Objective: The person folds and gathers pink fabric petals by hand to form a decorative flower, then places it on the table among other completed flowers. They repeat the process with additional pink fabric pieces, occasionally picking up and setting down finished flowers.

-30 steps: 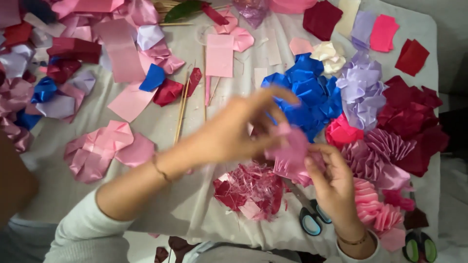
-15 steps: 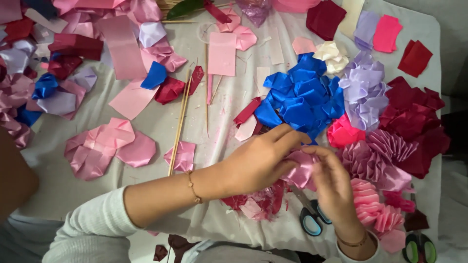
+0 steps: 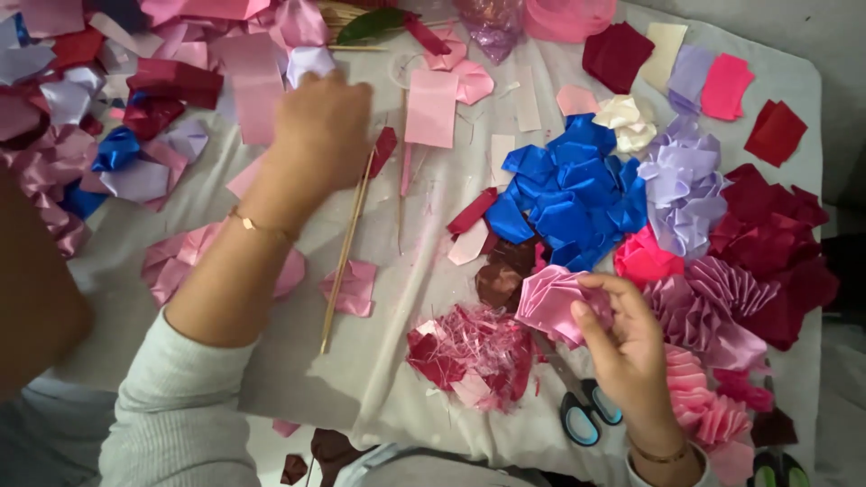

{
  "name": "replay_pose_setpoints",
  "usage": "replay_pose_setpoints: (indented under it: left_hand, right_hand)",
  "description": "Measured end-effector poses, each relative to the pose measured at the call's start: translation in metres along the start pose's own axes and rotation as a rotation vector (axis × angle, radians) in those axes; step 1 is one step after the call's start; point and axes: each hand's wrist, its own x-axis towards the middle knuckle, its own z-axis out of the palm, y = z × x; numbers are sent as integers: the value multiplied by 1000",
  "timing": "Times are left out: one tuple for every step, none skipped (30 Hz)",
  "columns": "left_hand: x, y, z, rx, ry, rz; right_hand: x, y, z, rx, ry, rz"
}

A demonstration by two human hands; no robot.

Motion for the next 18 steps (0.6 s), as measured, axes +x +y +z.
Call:
replay_pose_setpoints:
  left_hand:
    - [5, -8, 7, 0, 3, 0]
    - [9, -15, 15, 22, -38, -29]
    - [14, -23, 23, 43, -79, -58]
    - [19, -30, 34, 43, -80, -58]
    - [24, -38, 46, 37, 16, -37]
    - [29, -44, 58, 29, 112, -17]
    - [29, -46, 62, 28, 111, -18]
    - [30, -48, 66, 67, 173, -25]
    - [31, -50, 70, 105, 235, -33]
    - [32, -49, 70, 105, 235, -32]
    - [33, -48, 71, 130, 222, -34]
    - [34, -48, 70, 156, 211, -36]
    - [26, -41, 48, 156, 213, -34]
    - [18, -33, 26, -51, 209, -43]
    - [10, -26, 4, -258, 203, -51]
    - [7, -27, -5, -257, 203, -49]
    - [4, -27, -15, -406, 392, 161]
    - [0, -28, -24, -549, 578, 375]
  right_hand:
    - [1, 0, 0, 0, 1, -2]
    - [1, 0, 0, 1, 3, 5]
    - [2, 0, 0, 2, 5, 12]
    - [2, 0, 1, 1, 4, 12]
    - [2, 0, 1, 13, 0, 9]
    - [2, 1, 0, 25, -5, 6]
    - [3, 0, 1, 24, -7, 7]
    - [3, -1, 1, 16, 0, 15]
    - [3, -1, 1, 9, 7, 23]
    - [3, -1, 1, 8, 8, 24]
    - [2, 0, 1, 0, 12, 37]
    - [3, 0, 1, -8, 18, 48]
    - [3, 0, 1, -8, 20, 47]
    - [3, 0, 0, -10, 24, 43]
    - [3, 0, 0, -11, 28, 39]
    - [3, -1, 0, -11, 30, 40]
    - [2, -2, -1, -7, 29, 43]
    - [2, -3, -1, -3, 27, 45]
